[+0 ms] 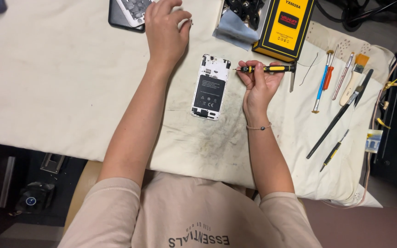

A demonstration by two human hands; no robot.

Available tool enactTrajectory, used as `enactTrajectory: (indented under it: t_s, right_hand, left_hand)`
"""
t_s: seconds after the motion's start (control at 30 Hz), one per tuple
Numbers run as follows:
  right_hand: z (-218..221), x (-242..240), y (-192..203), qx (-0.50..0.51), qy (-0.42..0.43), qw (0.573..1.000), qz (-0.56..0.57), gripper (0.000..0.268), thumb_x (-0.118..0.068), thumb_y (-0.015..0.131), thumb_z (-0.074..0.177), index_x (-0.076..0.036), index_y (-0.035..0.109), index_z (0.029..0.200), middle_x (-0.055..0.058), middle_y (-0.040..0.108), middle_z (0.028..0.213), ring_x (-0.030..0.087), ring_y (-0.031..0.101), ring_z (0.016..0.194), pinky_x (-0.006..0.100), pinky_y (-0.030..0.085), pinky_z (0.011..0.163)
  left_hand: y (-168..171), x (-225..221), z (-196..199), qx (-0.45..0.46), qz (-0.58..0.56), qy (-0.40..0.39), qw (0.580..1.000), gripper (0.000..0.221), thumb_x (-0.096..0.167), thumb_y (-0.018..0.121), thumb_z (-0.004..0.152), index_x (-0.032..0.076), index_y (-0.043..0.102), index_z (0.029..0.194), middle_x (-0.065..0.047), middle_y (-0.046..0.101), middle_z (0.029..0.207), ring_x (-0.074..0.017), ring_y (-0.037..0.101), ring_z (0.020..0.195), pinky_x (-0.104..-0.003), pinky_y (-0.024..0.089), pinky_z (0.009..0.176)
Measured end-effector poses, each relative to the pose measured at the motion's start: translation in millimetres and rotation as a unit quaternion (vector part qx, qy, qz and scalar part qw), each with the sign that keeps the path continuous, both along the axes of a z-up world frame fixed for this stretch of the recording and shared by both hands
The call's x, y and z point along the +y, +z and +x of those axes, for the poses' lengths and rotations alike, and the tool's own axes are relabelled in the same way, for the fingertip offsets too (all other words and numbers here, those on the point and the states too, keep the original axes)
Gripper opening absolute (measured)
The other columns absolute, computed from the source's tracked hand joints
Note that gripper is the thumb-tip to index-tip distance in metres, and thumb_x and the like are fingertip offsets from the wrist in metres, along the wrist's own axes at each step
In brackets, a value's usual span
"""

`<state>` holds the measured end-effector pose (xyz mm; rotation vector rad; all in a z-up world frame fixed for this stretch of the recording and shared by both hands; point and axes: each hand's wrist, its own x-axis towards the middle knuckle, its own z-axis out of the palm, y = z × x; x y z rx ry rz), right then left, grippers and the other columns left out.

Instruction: A person disassembles a mobile phone by prying off the back cover and then using a screwdriver to remove internal screws.

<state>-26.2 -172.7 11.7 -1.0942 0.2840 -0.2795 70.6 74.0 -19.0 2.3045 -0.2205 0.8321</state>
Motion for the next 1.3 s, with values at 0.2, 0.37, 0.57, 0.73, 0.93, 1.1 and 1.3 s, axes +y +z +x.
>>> enactTrajectory:
  t_s: [0.2, 0.37, 0.57, 0.73, 0.93, 1.1, 1.3]
  right_hand:
    - [-0.3, -1.3, -4.8, -0.038, 0.014, 0.999, -0.014, 0.032, -0.009, 0.065, 0.101, -0.019, 0.037, 0.112, 0.022, 0.071, 0.101, 0.036, 0.076, 0.096, 0.045, 0.067, 0.084]
    - [0.1, 1.1, -4.2, -0.055, -0.004, 0.996, -0.067, 0.024, -0.020, 0.069, 0.098, -0.016, 0.047, 0.106, 0.023, 0.074, 0.108, 0.030, 0.075, 0.099, 0.040, 0.066, 0.081]
    - [-5.0, 8.7, 7.1, -0.047, -0.024, 0.988, -0.148, 0.021, -0.024, 0.071, 0.096, -0.007, 0.063, 0.105, 0.016, 0.072, 0.106, 0.024, 0.078, 0.096, 0.036, 0.069, 0.076]
    - [-5.3, 9.8, 0.7, -0.090, -0.023, 0.978, -0.189, 0.023, -0.023, 0.069, 0.099, -0.003, 0.063, 0.108, 0.015, 0.073, 0.093, 0.022, 0.073, 0.089, 0.035, 0.067, 0.078]
    - [-2.2, 8.8, 2.9, -0.035, -0.048, 0.985, -0.164, 0.028, -0.030, 0.061, 0.101, -0.004, 0.059, 0.109, 0.022, 0.068, 0.080, 0.025, 0.072, 0.063, 0.032, 0.065, 0.058]
    - [-1.5, 7.2, 0.5, 0.038, -0.026, 0.987, -0.155, 0.031, -0.035, 0.058, 0.099, -0.005, 0.055, 0.109, 0.024, 0.071, 0.086, 0.025, 0.077, 0.072, 0.030, 0.068, 0.060]
    - [-2.3, 2.0, -9.2, 0.014, 0.026, 0.991, -0.132, 0.020, -0.015, 0.063, 0.099, -0.010, 0.050, 0.112, 0.016, 0.065, 0.092, 0.026, 0.077, 0.080, 0.034, 0.068, 0.076]
  left_hand:
    - [6.1, 1.4, -1.5, -0.014, 0.000, -0.009, 1.000, 0.016, 0.010, 0.086, 0.080, 0.015, 0.083, 0.095, -0.004, 0.067, 0.104, -0.0296, 0.060, 0.099, -0.046, 0.043, 0.092]
    - [13.8, 0.2, -7.9, -0.038, 0.007, -0.009, 0.999, 0.020, 0.003, 0.083, 0.081, 0.012, 0.081, 0.099, -0.007, 0.066, 0.099, -0.0318, 0.058, 0.094, -0.044, 0.043, 0.087]
    - [52.1, 8.5, -48.0, 0.025, -0.004, -0.146, 0.989, 0.028, 0.015, 0.079, 0.089, 0.007, 0.074, 0.116, -0.013, 0.064, 0.127, -0.0357, 0.053, 0.121, -0.054, 0.033, 0.105]
    - [84.2, 17.3, -93.9, 0.296, 0.103, -0.309, 0.898, 0.111, 0.060, 0.092, 0.065, -0.001, 0.050, 0.148, -0.029, 0.019, 0.166, -0.0411, 0.002, 0.154, -0.064, -0.006, 0.120]
    - [70.2, 11.9, -103.8, 0.341, 0.227, -0.299, 0.862, 0.146, 0.064, 0.097, 0.050, 0.003, 0.023, 0.160, -0.032, -0.004, 0.166, -0.0449, -0.014, 0.152, -0.068, -0.008, 0.118]
    - [64.8, 11.0, -103.5, 0.272, 0.198, -0.319, 0.886, 0.126, 0.062, 0.091, 0.062, -0.003, 0.034, 0.154, -0.030, 0.017, 0.166, -0.0447, 0.002, 0.155, -0.068, -0.001, 0.119]
    - [61.4, 7.6, -103.3, 0.205, 0.205, -0.311, 0.905, 0.097, 0.054, 0.086, 0.072, 0.007, 0.050, 0.148, -0.028, 0.033, 0.159, -0.0472, 0.016, 0.152, -0.072, 0.010, 0.117]
